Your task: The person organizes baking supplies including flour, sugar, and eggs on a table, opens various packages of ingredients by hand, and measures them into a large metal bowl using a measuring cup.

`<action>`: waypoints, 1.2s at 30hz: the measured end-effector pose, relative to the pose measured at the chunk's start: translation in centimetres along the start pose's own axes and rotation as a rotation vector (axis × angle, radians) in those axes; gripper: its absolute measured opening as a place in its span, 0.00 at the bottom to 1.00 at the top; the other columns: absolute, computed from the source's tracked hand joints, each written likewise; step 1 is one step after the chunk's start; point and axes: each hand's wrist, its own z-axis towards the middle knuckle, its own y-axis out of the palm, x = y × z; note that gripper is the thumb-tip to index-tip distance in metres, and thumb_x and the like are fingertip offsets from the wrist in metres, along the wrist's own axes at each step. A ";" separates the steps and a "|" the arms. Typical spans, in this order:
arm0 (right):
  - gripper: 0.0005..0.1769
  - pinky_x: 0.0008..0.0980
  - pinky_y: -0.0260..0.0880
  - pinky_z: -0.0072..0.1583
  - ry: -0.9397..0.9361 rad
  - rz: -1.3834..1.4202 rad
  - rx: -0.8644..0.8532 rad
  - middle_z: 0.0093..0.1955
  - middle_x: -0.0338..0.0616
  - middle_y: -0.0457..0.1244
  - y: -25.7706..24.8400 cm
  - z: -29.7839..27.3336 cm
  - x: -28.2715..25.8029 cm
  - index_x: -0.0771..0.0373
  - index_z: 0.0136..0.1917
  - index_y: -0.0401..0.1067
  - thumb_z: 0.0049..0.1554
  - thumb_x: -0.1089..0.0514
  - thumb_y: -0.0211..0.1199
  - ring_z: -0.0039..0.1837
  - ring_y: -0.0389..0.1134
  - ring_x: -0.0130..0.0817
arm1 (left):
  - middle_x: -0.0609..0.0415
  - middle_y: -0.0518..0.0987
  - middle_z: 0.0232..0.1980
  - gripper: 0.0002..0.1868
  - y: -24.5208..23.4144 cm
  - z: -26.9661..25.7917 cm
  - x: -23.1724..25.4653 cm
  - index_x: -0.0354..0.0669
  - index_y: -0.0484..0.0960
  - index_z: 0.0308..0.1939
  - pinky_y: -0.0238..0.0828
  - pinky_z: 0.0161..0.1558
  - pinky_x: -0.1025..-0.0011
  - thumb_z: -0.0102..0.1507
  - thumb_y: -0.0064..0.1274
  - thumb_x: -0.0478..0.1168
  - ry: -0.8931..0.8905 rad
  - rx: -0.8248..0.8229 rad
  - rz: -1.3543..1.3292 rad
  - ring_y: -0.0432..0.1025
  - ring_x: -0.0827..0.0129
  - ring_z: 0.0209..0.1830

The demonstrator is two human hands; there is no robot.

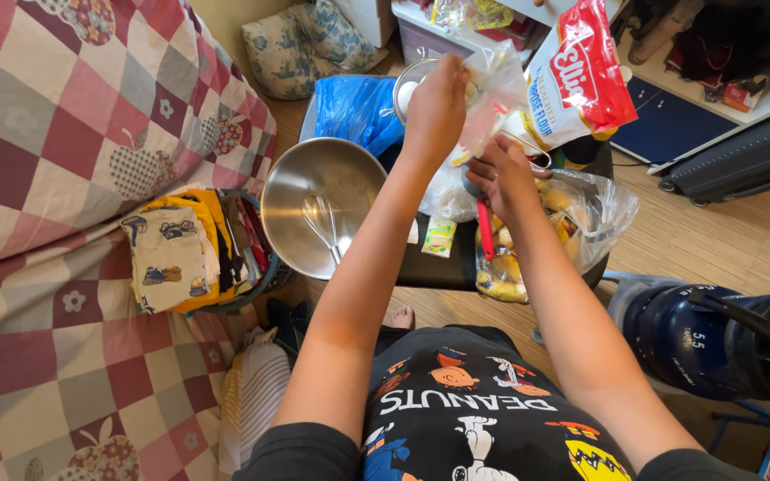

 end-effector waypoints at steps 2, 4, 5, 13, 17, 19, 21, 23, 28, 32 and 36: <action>0.25 0.42 0.75 0.56 0.012 0.041 -0.023 0.55 0.42 0.65 0.1 -0.3 0.2 0.60 0.71 0.61 0.63 0.56 0.62 0.51 0.70 0.34 | 0.42 0.82 0.39 0.07 0.2 -0.3 -0.3 0.41 0.74 0.49 0.72 0.41 0.54 0.71 0.48 0.39 -0.091 -0.013 -0.035 0.78 0.45 0.41; 0.21 0.44 0.75 0.57 0.023 0.083 -0.044 0.56 0.40 0.66 0.2 -0.4 0.2 0.59 0.69 0.63 0.65 0.55 0.61 0.52 0.70 0.33 | 0.42 0.83 0.36 0.08 0.3 -0.5 -0.5 0.41 0.75 0.49 0.73 0.39 0.55 0.72 0.48 0.42 -0.181 -0.028 -0.072 0.79 0.47 0.39; 0.19 0.49 0.76 0.58 0.042 0.136 -0.045 0.55 0.38 0.65 0.1 -0.3 0.2 0.59 0.68 0.63 0.64 0.57 0.59 0.53 0.71 0.34 | 0.43 0.84 0.37 0.11 0.3 -0.6 -0.6 0.40 0.74 0.51 0.74 0.40 0.57 0.70 0.49 0.43 -0.203 -0.012 -0.121 0.80 0.49 0.39; 0.18 0.57 0.75 0.55 0.000 0.218 0.030 0.61 0.44 0.67 -1.7 -1.4 -1.2 0.56 0.67 0.62 0.64 0.59 0.57 0.58 0.73 0.45 | 0.36 0.76 0.53 0.42 -0.2 -2.5 2.3 0.33 0.67 0.61 0.74 0.49 0.56 0.57 0.66 0.59 -0.006 0.105 0.156 0.74 0.45 0.50; 0.23 0.57 0.76 0.59 -0.139 0.261 0.113 0.64 0.47 0.66 -4.3 -1.4 -1.9 0.58 0.68 0.63 0.60 0.67 0.59 0.62 0.72 0.47 | 0.41 0.76 0.56 0.41 1.0 -3.4 2.5 0.43 0.71 0.63 0.73 0.48 0.56 0.52 0.65 0.57 0.001 -0.020 0.186 0.74 0.45 0.52; 0.24 0.55 0.77 0.62 -0.194 0.279 0.141 0.64 0.47 0.66 -5.9 -1.4 -2.0 0.59 0.67 0.63 0.59 0.69 0.61 0.64 0.72 0.47 | 0.46 0.81 0.52 0.31 2.4 -3.9 1.0 0.47 0.75 0.60 0.74 0.46 0.56 0.55 0.62 0.48 -0.094 -0.132 0.203 0.77 0.47 0.49; 0.22 0.45 0.72 0.66 -0.370 0.153 0.180 0.65 0.47 0.66 -7.3 -1.5 -2.2 0.61 0.69 0.63 0.63 0.65 0.63 0.65 0.69 0.42 | 0.49 0.85 0.47 0.10 4.0 -4.2 -0.9 0.49 0.82 0.50 0.75 0.50 0.55 0.69 0.54 0.47 -0.147 -0.094 0.227 0.79 0.49 0.49; 0.22 0.41 0.70 0.67 -0.421 0.113 0.242 0.65 0.44 0.66 -8.3 -1.8 -2.6 0.62 0.69 0.63 0.64 0.63 0.63 0.66 0.68 0.38 | 0.47 0.84 0.41 0.11 5.3 -4.7 -2.8 0.47 0.84 0.46 0.74 0.45 0.55 0.66 0.55 0.47 -0.205 -0.082 0.163 0.79 0.49 0.44; 0.22 0.33 0.66 0.68 -0.613 -0.133 0.376 0.67 0.41 0.65 -9.7 -3.3 -5.1 0.62 0.71 0.61 0.67 0.59 0.60 0.66 0.66 0.30 | 0.45 0.83 0.32 0.13 7.3 -6.1 -6.3 0.42 0.86 0.38 0.75 0.39 0.59 0.60 0.58 0.48 -0.445 -0.128 -0.061 0.80 0.53 0.33; 0.18 0.34 0.66 0.67 -0.691 -0.518 0.507 0.64 0.46 0.68 -9.8 -4.5 -7.1 0.63 0.69 0.64 0.69 0.56 0.60 0.65 0.68 0.33 | 0.48 0.84 0.32 0.09 8.7 -7.4 -7.1 0.44 0.87 0.34 0.73 0.39 0.60 0.55 0.60 0.44 -0.385 -0.153 0.097 0.79 0.55 0.34; 0.17 0.36 0.67 0.68 -0.799 -0.754 0.507 0.64 0.48 0.69 -9.6 -4.9 -8.5 0.64 0.68 0.65 0.70 0.55 0.60 0.67 0.70 0.36 | 0.49 0.85 0.33 0.09 10.2 -8.2 -7.5 0.43 0.84 0.35 0.76 0.41 0.62 0.55 0.58 0.42 -0.460 -0.166 0.049 0.81 0.55 0.35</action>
